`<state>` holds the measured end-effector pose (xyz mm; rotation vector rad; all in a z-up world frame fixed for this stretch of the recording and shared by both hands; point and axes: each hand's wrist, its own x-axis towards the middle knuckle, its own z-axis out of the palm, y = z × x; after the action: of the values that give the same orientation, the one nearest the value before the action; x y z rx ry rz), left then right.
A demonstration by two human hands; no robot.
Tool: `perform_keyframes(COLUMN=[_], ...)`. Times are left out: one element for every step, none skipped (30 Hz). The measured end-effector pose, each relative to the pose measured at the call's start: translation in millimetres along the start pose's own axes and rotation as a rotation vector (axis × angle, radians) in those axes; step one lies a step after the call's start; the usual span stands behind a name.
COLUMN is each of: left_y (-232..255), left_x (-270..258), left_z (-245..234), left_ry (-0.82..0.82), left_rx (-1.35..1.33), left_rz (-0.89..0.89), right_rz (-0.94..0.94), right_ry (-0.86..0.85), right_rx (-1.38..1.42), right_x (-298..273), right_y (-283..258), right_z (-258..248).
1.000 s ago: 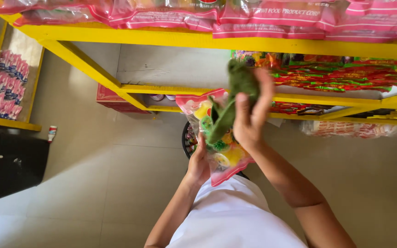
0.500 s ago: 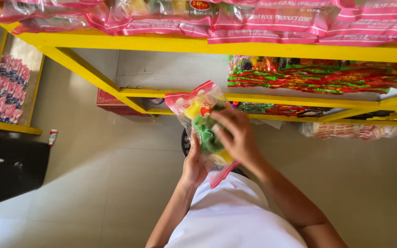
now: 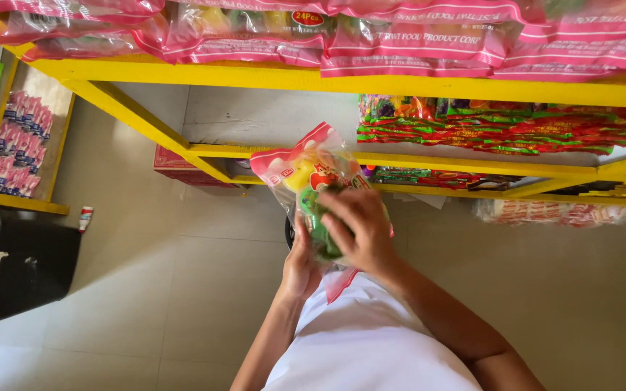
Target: Wiping down a bag of candy with a cleaning cloth in a grocery store aisle.
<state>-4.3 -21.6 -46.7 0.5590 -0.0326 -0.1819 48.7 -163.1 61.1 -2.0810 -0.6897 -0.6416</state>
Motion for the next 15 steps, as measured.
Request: perform_keyframes(left_y=[4,7,11,12,13,14,15,16,17,14,10,5,1,-2,-6], left_x=[-2,-2,-3,-4,-5,-5,-5,-5,-5,-4,-3,-4,-3,-1,0], left_z=[8,17,25,28,31,35,36,38,40,34,28,23,19,14,9], left_ry=[0.0,-0.016,-0.032,-0.032,-0.036,-0.041,-0.042,-0.047,-0.052,-0.054,-0.065,-0.071,-0.069,-0.067,-0.065], left_rx=[0.0,0.01,0.02,0.019,0.047,0.075,0.074,0.07,0.066,0.066,0.053,0.039,0.038,0.059,0.081], left_rz=[0.0,0.016,0.033,0.037,0.041,0.046,0.051,0.06,0.069,0.076,0.078,0.079,0.085,0.09,0.094], right_rz=[0.0,0.074,0.148,0.144,0.163,0.182,0.176,0.159,0.143,0.136,0.122,0.111,0.107,0.024,-0.058], right_ry=[0.0,0.005,0.01,0.008,0.011,0.014,0.012,0.028,0.043,0.042,0.05,0.055,0.05,0.034,0.019], right_rx=[0.0,0.028,0.056,0.056,0.044,0.03,0.03,0.059,0.088,0.089,0.102,0.116,0.119,0.07,0.022], right_x=[4,9,14,13,13,13,13,12,12,6,-1,-8,-11,-13,-15], right_y=[11,22,34,38,43,48,38,27,16,6,-3,-14,-18,-21,-25], right_z=[-4,-9,-13,-14,-15,-16,-18,-21,-24,-22,-21,-20,-16,-12,-7])
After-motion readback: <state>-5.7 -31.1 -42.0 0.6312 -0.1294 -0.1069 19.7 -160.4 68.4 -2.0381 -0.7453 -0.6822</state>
